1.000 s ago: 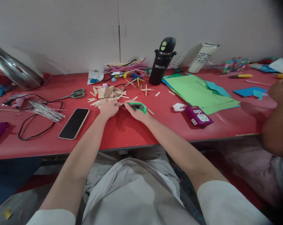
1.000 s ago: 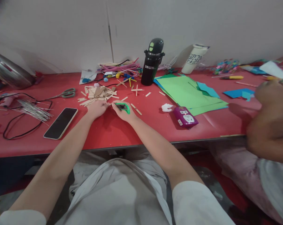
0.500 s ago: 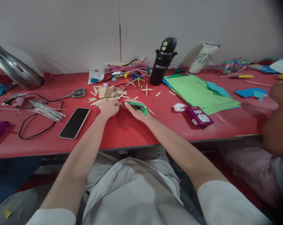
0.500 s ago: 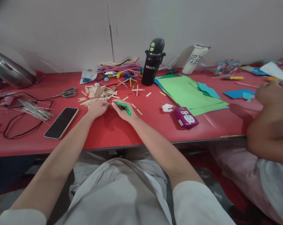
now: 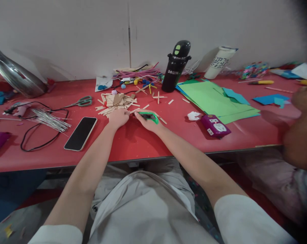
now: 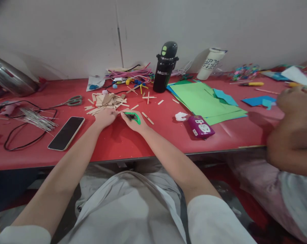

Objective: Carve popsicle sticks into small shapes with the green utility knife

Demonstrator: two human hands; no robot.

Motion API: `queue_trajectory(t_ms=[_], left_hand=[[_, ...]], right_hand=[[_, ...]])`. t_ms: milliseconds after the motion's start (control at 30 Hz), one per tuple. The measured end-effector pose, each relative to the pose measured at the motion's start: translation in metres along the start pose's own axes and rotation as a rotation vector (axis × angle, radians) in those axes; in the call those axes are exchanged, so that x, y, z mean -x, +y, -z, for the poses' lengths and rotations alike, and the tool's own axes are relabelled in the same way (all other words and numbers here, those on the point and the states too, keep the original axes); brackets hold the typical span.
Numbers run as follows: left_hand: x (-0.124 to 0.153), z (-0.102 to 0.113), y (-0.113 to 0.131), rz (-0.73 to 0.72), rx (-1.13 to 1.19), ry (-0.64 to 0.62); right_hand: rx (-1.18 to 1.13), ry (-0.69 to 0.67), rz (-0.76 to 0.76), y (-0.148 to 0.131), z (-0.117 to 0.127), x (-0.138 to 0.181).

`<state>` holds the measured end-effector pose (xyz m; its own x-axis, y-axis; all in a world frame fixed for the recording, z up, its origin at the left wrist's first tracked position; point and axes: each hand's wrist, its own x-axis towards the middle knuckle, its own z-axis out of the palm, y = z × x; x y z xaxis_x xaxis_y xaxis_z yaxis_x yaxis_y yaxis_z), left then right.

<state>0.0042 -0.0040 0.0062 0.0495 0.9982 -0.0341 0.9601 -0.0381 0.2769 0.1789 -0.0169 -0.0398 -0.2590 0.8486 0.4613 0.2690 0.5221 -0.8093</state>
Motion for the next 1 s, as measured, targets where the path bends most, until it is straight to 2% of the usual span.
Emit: queue_trajectory(t_ms=[200,433,1000], left_hand=[[0.001,-0.0002,-0.0011,-0.015,-0.008,0.0],[0.0007,-0.001,-0.002,-0.028,-0.013,-0.001],[0.0016,0.0007,0.0028,0.032,-0.006,-0.008]], right_hand=[[-0.018,0.06,-0.043,0.0055,-0.0001,-0.0018],[-0.04,0.071,-0.052,0.0051,-0.0008,-0.0014],[0.0,0.072,0.008,0.0046,-0.0025,-0.0004]])
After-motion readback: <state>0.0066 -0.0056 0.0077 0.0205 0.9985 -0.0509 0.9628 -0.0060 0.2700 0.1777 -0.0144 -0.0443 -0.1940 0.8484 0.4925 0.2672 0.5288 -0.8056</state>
